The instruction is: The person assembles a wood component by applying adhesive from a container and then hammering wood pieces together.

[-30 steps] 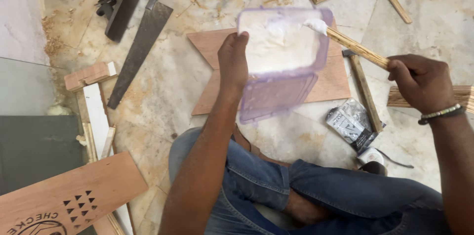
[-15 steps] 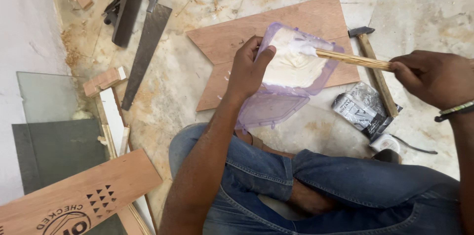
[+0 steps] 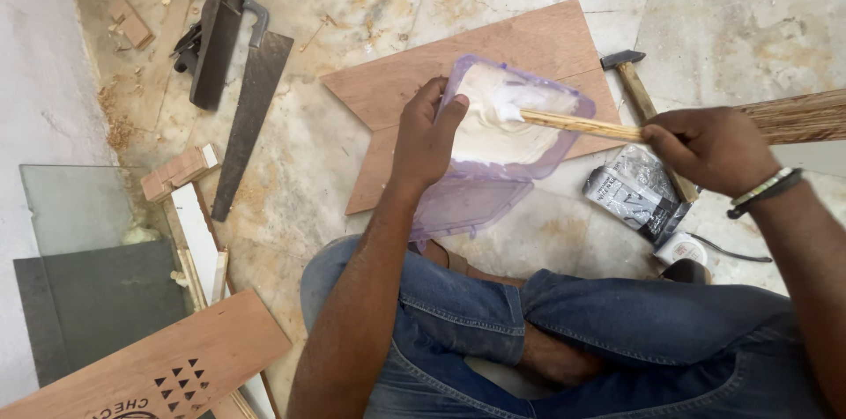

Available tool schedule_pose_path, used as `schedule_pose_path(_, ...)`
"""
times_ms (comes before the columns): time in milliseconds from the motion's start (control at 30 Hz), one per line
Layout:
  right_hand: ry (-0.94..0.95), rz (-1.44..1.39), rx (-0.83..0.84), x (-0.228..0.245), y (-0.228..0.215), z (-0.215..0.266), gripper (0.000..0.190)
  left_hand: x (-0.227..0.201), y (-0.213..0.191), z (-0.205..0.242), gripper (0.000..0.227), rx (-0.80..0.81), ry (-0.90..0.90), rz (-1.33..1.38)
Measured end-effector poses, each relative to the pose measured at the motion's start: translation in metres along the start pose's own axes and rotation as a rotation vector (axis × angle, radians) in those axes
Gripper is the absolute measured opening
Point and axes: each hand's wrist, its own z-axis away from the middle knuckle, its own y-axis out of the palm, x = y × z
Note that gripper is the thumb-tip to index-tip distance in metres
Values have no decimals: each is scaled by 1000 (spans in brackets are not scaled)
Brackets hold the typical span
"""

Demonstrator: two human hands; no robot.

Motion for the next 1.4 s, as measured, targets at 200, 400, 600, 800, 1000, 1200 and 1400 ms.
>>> schedule_pose_path(200,91,-370,109,19,21,-3,42,-1,-2,-2,26,-26,-10,85)
schedule_pose_path(400,61,-426,58,45,31,0,44,3,1,-4,26,-98,16,47)
schedule_pose_path(600,-86,-374,-140,55,29,8,39,12,0,-8,28,-102,-56,13)
schedule_pose_path(800,-298,-86,-407,45,35,1,39,26,4,-10,28,-84,-87,109)
schedule_pose_path(1000,130,-622,132,51,46,-15,49,39,7,-16,28,-149,-49,216)
schedule_pose_path(1200,199,-687,77,49,47,-18,43,44,4,-21,31,-266,-38,236)
schedule_pose_path(1400,203,-860,109,41,62,-23,46,62,-3,-29,36,-396,-78,254)
